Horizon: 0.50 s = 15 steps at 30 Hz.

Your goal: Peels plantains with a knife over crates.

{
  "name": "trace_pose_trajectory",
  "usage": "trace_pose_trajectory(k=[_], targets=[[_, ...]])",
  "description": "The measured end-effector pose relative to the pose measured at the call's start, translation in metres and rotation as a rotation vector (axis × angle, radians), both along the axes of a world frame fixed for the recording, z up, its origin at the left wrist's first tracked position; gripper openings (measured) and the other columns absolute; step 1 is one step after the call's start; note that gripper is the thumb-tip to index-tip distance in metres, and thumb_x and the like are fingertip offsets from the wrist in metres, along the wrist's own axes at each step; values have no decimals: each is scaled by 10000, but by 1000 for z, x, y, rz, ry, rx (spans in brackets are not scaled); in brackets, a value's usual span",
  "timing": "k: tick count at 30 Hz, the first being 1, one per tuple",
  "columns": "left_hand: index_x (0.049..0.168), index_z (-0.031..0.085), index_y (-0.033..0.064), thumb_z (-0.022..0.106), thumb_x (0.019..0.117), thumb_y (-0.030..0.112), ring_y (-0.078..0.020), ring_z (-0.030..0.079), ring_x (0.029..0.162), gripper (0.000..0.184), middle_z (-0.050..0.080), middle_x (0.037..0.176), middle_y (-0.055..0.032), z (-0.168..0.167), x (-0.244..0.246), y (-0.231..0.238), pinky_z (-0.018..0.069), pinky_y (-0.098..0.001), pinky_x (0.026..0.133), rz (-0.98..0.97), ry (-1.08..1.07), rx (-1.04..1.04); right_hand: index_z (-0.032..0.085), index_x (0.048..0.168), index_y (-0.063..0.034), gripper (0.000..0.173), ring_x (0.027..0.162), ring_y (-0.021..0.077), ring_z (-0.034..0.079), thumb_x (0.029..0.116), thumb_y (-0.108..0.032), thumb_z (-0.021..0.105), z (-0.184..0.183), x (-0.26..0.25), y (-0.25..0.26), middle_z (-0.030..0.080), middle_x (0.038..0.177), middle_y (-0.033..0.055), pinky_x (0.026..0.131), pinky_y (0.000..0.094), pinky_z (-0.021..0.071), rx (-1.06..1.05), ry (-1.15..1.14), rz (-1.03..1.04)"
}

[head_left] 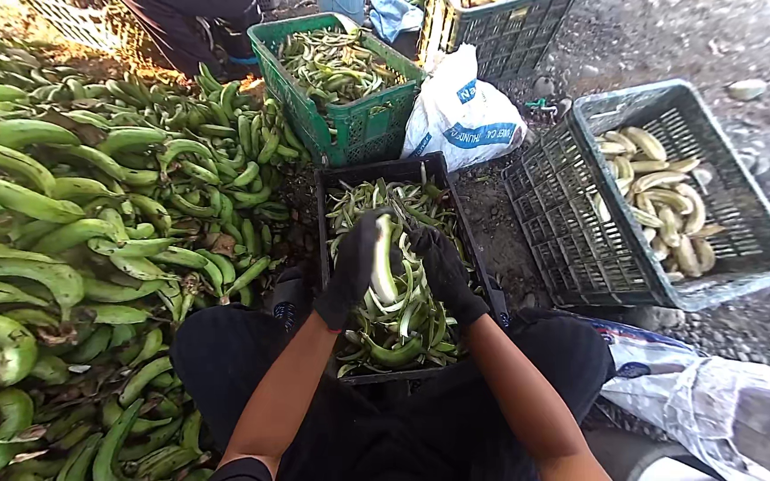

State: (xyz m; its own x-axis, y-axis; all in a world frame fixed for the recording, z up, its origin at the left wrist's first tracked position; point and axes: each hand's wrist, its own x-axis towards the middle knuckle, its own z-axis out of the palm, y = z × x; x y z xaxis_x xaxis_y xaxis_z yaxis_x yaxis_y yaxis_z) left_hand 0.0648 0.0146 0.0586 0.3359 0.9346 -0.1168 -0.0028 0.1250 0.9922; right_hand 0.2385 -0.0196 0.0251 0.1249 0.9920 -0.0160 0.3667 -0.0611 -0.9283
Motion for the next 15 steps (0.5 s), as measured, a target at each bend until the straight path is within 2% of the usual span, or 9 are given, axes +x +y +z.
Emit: trace_pose_trajectory(k=[2, 3, 4, 6, 8, 9, 11, 12, 15], targets=[[1274, 582, 178, 199, 1084, 522, -125, 668, 718, 549, 697, 889, -27, 2, -10, 9, 590, -322, 628, 101, -155, -67, 680, 1245, -207, 554, 975, 150, 635, 1019, -629, 401, -2, 6, 0, 684, 1073, 22, 827, 425, 533, 109, -108, 35], [1313, 591, 174, 203, 1092, 511, -132, 675, 769, 560, 706, 951, -41, 4, -16, 12, 589, -330, 666, 150, -202, -97, 666, 1336, -215, 580, 1107, 268, 624, 991, -629, 451, -1, 11, -1, 675, 1205, 99, 898, 535, 516, 139, -226, 90], [1326, 592, 174, 214, 1093, 508, -134, 683, 753, 555, 716, 951, -51, 3, -21, 15, 591, -320, 654, 187, -251, -124, 656, 1372, -226, 592, 1151, 379, 596, 950, -612, 500, 0, 15, -2, 655, 1235, 169, 891, 619, 484, 201, -360, 143], [1319, 586, 188, 241, 1082, 545, -117, 656, 670, 550, 690, 883, -45, 1, -27, 16, 569, -270, 586, 207, -293, -145, 672, 1361, -262, 630, 1140, 465, 577, 879, -647, 547, 0, 16, -4, 654, 1193, 208, 852, 664, 458, 318, -539, 181], [1324, 587, 194, 220, 1077, 566, -118, 657, 680, 578, 694, 884, -40, 3, -24, 11, 568, -290, 596, 201, -135, -86, 688, 1341, -252, 597, 1139, 488, 572, 881, -619, 585, 1, 12, -6, 655, 1187, 226, 837, 667, 457, 306, -568, 131], [1338, 598, 191, 217, 1081, 556, -138, 668, 756, 586, 704, 961, -53, 1, -21, 7, 574, -335, 652, 192, -7, -32, 681, 1345, -243, 566, 1148, 492, 573, 904, -587, 594, 1, 9, -6, 648, 1206, 242, 843, 670, 462, 231, -554, 87], [1347, 593, 137, 209, 1098, 519, -196, 660, 947, 596, 677, 1132, -112, -6, -13, 0, 568, -438, 806, 139, 218, 104, 655, 1361, -213, 543, 1125, 449, 601, 985, -581, 521, -2, 9, 1, 641, 1216, 231, 846, 668, 482, 55, -447, -9], [1317, 586, 85, 223, 1104, 496, -237, 645, 950, 588, 654, 1104, -155, -6, -10, -3, 550, -479, 814, 117, 280, 145, 664, 1317, -211, 561, 1088, 387, 629, 1006, -625, 449, -6, 12, 7, 667, 1170, 178, 854, 647, 495, -14, -362, -50], [1335, 588, 137, 177, 1099, 497, -158, 664, 665, 595, 689, 847, -62, -4, -7, 2, 593, -347, 587, 48, 79, 43, 699, 1163, -154, 619, 935, 222, 659, 1005, -672, 400, 0, 25, 15, 697, 975, 64, 836, 538, 522, -81, -100, -134]])
